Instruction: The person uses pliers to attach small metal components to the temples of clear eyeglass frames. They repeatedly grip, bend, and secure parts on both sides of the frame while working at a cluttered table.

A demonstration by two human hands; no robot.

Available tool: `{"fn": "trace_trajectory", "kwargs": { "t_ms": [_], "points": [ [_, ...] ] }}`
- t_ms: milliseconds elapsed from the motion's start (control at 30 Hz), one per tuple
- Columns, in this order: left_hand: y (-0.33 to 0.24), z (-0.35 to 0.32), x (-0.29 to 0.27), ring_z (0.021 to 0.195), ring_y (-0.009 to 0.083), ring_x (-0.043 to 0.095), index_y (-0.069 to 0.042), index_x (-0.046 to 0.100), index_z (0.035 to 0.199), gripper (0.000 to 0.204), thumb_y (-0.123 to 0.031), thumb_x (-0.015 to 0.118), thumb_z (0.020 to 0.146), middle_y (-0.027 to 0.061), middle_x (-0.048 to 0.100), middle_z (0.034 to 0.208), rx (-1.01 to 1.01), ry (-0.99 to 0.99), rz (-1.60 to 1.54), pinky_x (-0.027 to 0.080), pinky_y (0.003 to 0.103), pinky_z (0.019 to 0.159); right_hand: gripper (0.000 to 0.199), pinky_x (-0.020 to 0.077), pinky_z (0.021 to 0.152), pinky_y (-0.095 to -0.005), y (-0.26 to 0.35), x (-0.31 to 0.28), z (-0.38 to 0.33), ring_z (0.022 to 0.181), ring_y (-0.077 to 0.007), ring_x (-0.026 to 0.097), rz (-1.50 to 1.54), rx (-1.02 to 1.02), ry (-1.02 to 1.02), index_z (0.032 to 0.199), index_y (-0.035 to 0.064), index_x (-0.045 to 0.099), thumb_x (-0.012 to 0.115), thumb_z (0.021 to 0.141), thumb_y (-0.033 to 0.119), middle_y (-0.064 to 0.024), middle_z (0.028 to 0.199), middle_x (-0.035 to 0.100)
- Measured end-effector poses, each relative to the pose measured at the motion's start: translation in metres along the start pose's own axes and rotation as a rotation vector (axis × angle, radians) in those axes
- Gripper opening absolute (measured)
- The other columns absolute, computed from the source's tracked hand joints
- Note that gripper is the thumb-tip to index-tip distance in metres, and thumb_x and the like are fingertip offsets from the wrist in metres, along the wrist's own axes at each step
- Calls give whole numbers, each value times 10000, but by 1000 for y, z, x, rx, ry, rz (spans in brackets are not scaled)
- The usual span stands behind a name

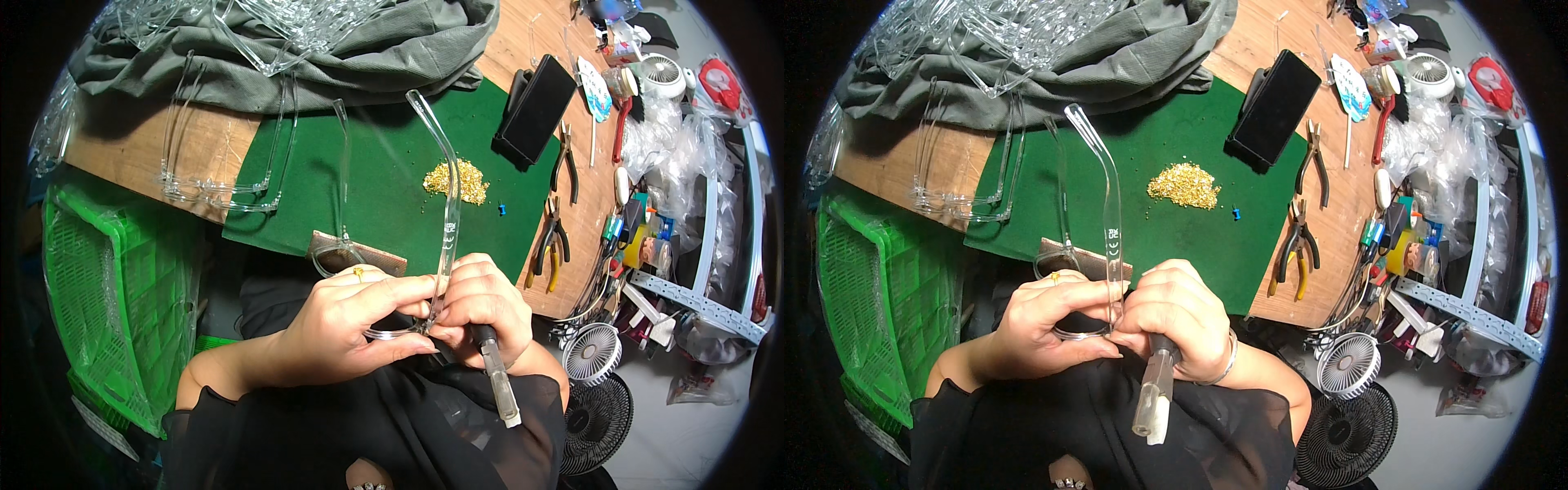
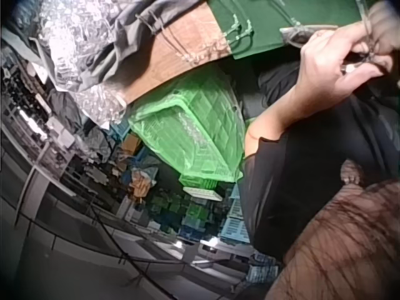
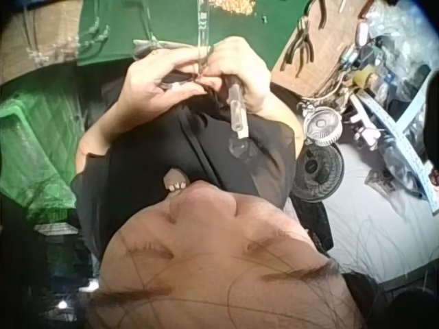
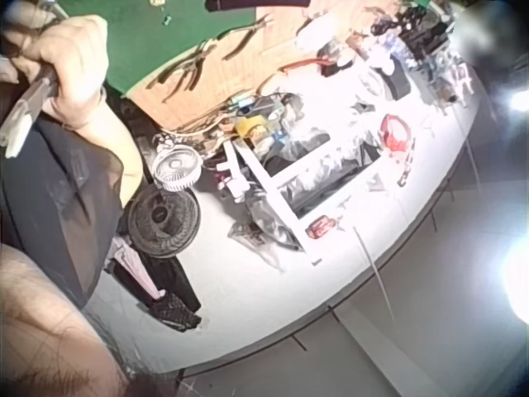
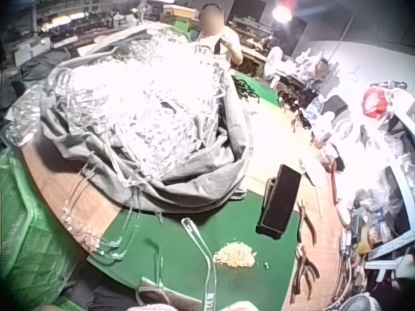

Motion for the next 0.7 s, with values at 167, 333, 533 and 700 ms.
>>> {"fn": "trace_trajectory", "kwargs": {
  "t_ms": [167,333,533,700],
  "points": [
    [1,-1,1,770,205,641,33,560,1103,557,-177,802,647,98,677,841,-18,9,-30,463,291,703,157,454,664,-355,-2,-1,0,706,-233,577,55,17,8,799,38,600,710,739,132,-63,763,596],
    [1,-1,0,838,199,650,42,512,1161,577,-135,784,683,118,671,873,-115,51,-213,482,290,765,202,470,697,-344,-1,-6,-5,751,-252,585,290,204,-34,863,5,590,686,791,167,-116,817,603],
    [1,-2,-5,864,192,639,46,489,1193,550,-80,745,723,113,651,891,-171,39,-353,485,301,796,198,456,720,-307,-1,-26,-27,765,-205,565,303,835,447,965,17,551,583,865,184,-109,834,577],
    [-2,2,-5,797,157,588,40,515,1191,553,-59,744,697,70,616,838,-141,17,-224,471,275,743,288,465,684,-337,7,-24,-25,731,-243,590,349,858,656,943,15,551,554,887,297,-135,783,586]
  ]
}}
Point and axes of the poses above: each hand's wrist, its own z-axis towards the middle knuckle, its own x-axis out of the palm, y = z × x, the point moved 2 cm from there along z, towards the middle knuckle
